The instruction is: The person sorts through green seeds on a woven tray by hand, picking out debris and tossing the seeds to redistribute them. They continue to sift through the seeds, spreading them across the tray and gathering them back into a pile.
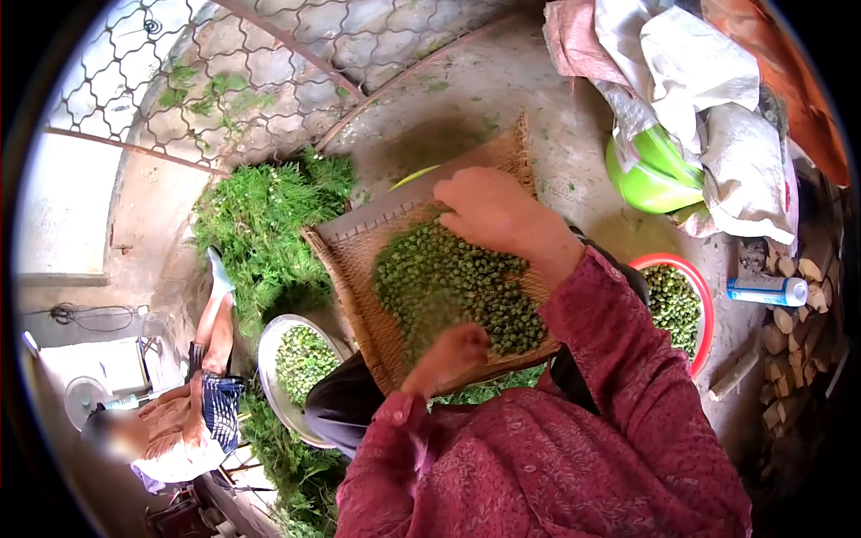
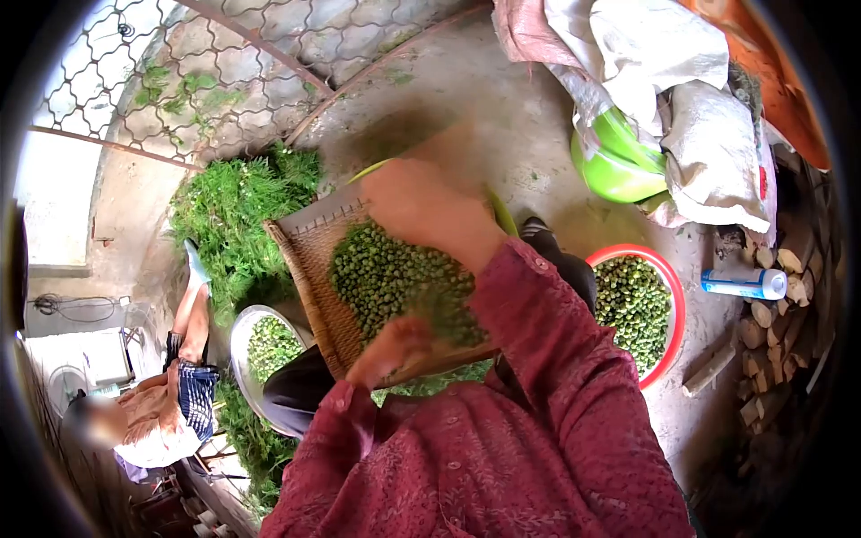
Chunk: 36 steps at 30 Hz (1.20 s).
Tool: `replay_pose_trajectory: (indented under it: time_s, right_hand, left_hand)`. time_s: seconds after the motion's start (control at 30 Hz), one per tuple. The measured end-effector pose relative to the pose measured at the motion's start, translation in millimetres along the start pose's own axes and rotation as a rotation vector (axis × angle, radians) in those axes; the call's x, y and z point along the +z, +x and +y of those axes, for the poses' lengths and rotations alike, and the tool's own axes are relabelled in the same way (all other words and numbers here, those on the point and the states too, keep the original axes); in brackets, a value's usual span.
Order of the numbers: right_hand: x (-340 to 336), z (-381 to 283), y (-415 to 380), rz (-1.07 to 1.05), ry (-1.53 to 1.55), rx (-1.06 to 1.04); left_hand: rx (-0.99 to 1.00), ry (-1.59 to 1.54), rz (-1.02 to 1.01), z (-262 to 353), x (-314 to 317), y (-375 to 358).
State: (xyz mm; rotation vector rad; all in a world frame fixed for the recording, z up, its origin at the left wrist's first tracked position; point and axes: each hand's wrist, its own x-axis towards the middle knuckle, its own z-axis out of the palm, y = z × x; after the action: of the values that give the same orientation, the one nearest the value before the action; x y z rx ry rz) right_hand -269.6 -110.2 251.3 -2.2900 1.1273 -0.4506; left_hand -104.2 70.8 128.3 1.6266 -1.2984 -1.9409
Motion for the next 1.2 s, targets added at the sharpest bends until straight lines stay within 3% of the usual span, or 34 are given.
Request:
replay_pose_trajectory:
  time_s: [0.07, 0.17, 0.27, 0.37, 0.47, 0.5, 0.57, 0.67, 0.87, 0.97, 1.07, 1.17, 1.2]
  right_hand:
    - [5, 1, 1, 0.021, -0.030, -0.047]
    - [9, 2, 3, 0.026, -0.059, -0.084]
    - [13, -1, 4, 0.017, -0.071, -0.128]
    - [15, -2, 6, 0.015, -0.074, -0.134]
    - [15, -2, 7, 0.021, -0.074, -0.122]
    - [15, -2, 7, 0.025, -0.076, -0.118]
    - [15, -2, 8, 0.028, -0.071, -0.106]
    - [16, -1, 7, 0.032, -0.061, -0.105]
    - [10, 1, 5, 0.060, -0.052, -0.100]
    - [11, 1, 5, 0.067, -0.061, -0.110]
    - [11, 1, 6, 0.067, -0.061, -0.119]
    - [10, 0, 4, 0.078, -0.053, -0.139]
    - [10, 1, 3, 0.083, -0.052, -0.145]
  left_hand:
    - [0.411, 0.547, -0.103, -37, 15, -32]
    - [0.564, 0.862, -0.125, -53, 27, -50]
    - [0.334, 0.825, -0.126, -60, 35, -63]
    - [0.388, 0.717, -0.162, -40, 23, -64]
    - [0.325, 0.437, -0.007, -24, 8, -57]
    - [0.034, 0.335, 0.049, 0, 3, -52]
    - [0.258, 0.535, 0.278, -32, -12, -16]
    - [0.287, 0.637, 0.390, -34, -24, 24]
    - [0.127, 0.866, 0.517, -53, -5, 93]
    - [-0.048, 0.795, 0.554, -29, 26, 98]
    - [0.090, 0.859, 0.481, -36, 48, 105]
    - [0.091, 0.852, 0.408, -20, 76, 92]
    - [0.211, 0.890, 0.380, -26, 77, 89]
